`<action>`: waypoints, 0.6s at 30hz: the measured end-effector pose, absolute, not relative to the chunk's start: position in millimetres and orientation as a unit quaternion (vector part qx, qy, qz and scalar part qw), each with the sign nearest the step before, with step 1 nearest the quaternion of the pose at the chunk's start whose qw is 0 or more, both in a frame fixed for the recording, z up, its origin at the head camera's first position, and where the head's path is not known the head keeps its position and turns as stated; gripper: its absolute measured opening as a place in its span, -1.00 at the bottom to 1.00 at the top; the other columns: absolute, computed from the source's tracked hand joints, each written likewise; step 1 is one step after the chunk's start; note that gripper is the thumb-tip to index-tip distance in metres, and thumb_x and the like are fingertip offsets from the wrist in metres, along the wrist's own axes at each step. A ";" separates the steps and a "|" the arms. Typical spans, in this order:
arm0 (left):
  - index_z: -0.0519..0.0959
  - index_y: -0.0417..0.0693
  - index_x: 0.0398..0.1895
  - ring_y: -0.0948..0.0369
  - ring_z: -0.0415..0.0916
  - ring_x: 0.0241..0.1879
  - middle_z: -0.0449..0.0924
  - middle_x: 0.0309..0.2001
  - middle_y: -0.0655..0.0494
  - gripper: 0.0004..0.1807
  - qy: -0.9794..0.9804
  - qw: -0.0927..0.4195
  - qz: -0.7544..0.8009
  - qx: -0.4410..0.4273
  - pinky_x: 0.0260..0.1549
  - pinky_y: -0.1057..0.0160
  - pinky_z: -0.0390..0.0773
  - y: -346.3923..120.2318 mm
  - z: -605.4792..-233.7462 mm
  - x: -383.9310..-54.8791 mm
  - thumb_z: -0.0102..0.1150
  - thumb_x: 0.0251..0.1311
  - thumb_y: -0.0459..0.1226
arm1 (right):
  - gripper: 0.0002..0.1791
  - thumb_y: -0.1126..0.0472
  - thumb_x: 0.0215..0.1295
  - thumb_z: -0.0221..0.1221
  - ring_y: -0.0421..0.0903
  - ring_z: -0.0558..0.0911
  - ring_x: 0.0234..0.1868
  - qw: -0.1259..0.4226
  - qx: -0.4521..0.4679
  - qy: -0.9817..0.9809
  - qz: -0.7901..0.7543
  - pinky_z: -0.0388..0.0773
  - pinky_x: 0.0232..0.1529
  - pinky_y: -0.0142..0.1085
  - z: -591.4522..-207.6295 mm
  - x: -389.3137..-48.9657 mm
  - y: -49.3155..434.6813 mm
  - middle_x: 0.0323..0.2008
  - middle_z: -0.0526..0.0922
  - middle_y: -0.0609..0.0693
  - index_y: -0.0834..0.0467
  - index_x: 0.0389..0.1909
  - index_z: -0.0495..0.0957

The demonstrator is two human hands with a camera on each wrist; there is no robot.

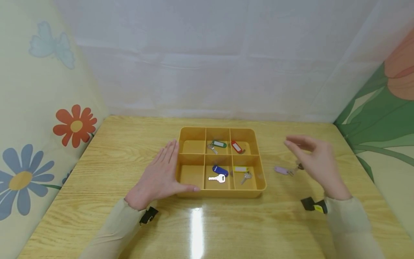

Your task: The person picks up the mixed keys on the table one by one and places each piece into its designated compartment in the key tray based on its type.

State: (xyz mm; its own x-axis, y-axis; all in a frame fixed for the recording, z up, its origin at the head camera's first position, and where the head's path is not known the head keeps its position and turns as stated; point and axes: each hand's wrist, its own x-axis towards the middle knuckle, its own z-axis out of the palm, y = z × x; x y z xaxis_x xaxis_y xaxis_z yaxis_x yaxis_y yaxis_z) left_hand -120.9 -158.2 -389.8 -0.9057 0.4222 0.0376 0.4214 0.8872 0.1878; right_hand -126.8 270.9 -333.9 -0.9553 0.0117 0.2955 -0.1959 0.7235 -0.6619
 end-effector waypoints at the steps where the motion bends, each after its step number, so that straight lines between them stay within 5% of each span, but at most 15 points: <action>1: -0.48 -0.23 0.58 -0.02 -0.45 0.57 -0.47 0.59 -0.20 0.62 0.971 0.002 0.097 0.217 0.52 0.02 -0.25 -158.2 -389.8 -120.8 -0.12 -0.21 0.73 | -0.54 -0.14 0.42 0.24 0.03 0.70 -0.05 0.141 0.048 -0.918 0.368 0.50 -0.24 -0.65 -333.3 -126.6 271.5 -0.01 0.75 0.06 0.11 0.10 0.71; 18: -0.41 -0.27 0.59 -0.07 -0.41 0.58 -0.45 0.60 -0.21 0.62 0.971 0.003 0.102 0.217 0.52 -0.03 -0.22 -158.1 -389.4 -120.2 -0.08 -0.21 0.72 | -0.44 -0.24 0.41 0.19 0.14 0.67 0.05 0.121 0.024 -0.924 0.361 0.43 -0.21 -0.63 -331.3 -130.6 285.9 0.04 0.72 0.11 0.12 0.16 0.68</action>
